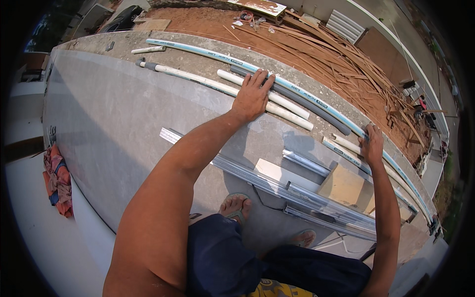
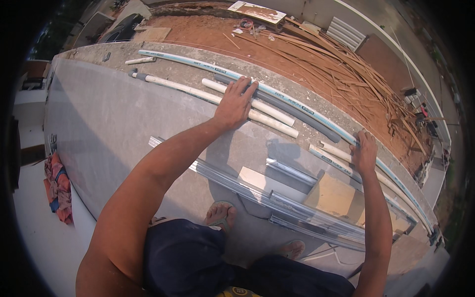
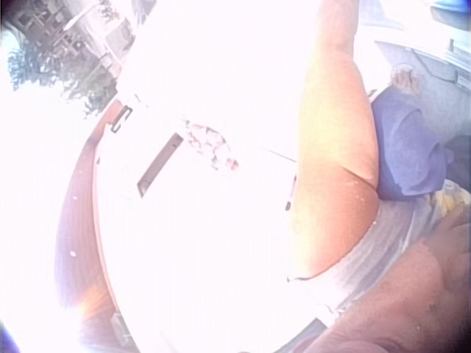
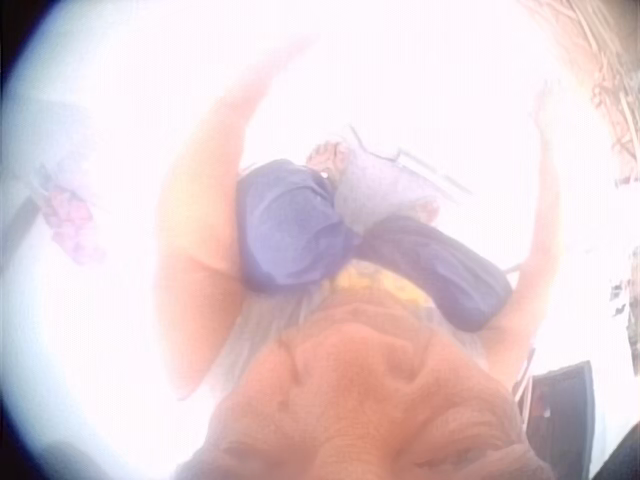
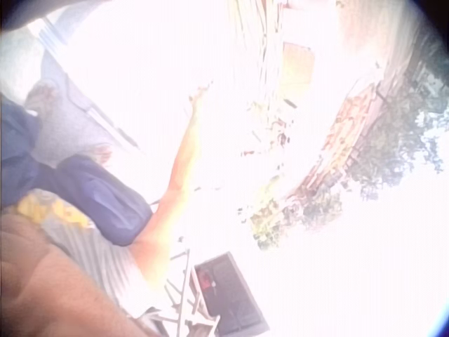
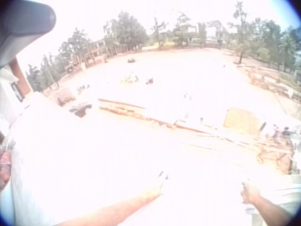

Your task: The person walks across a rooftop construction site, picks up a short white PVC pipe, and hands it to a coworker inside a room. The person then walks back outside, picks up a long white PVC pipe, and places it on a pile of other pipes.

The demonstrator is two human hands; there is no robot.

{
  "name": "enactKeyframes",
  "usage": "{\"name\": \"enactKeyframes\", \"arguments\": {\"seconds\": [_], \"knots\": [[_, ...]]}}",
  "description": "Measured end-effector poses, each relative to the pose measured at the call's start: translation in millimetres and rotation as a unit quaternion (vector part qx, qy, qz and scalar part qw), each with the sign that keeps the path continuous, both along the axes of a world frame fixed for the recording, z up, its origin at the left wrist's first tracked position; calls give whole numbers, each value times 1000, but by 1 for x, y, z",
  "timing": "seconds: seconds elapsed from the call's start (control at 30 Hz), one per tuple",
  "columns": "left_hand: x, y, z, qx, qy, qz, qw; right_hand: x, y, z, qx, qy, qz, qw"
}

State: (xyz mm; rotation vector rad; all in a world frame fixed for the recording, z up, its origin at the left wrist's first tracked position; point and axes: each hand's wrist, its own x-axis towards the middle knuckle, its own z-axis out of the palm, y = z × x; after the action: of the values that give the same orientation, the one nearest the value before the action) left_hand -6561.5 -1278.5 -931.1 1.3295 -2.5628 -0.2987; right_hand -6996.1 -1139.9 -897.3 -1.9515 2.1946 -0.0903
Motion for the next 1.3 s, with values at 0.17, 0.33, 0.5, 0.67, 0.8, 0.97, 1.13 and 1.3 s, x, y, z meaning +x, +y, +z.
{"name": "enactKeyframes", "arguments": {"seconds": [0.17,0.33,0.5,0.67,0.8,0.97,1.13,1.3], "knots": [[0,0,2,6,18,0,1000,-4,0,2,-28,-35,21,999],[1,0,2,9,15,2,1000,-1,-1,4,-34,-34,25,999],[-3,0,1,-3,43,-6,999,-5,0,3,-24,-30,20,999],[-1,-2,0,-12,35,-8,999,-7,-1,-1,-13,-18,8,1000],[-4,-2,3,-10,36,-12,999,-11,1,-1,-8,-24,-1,1000],[-6,-1,3,-15,44,-21,999,-13,5,-4,1,-40,-10,999],[-5,-3,5,-13,47,-29,998,-13,7,0,14,-39,-4,999],[-4,-6,1,-31,41,-36,998,-17,7,3,27,-57,0,998]]}}
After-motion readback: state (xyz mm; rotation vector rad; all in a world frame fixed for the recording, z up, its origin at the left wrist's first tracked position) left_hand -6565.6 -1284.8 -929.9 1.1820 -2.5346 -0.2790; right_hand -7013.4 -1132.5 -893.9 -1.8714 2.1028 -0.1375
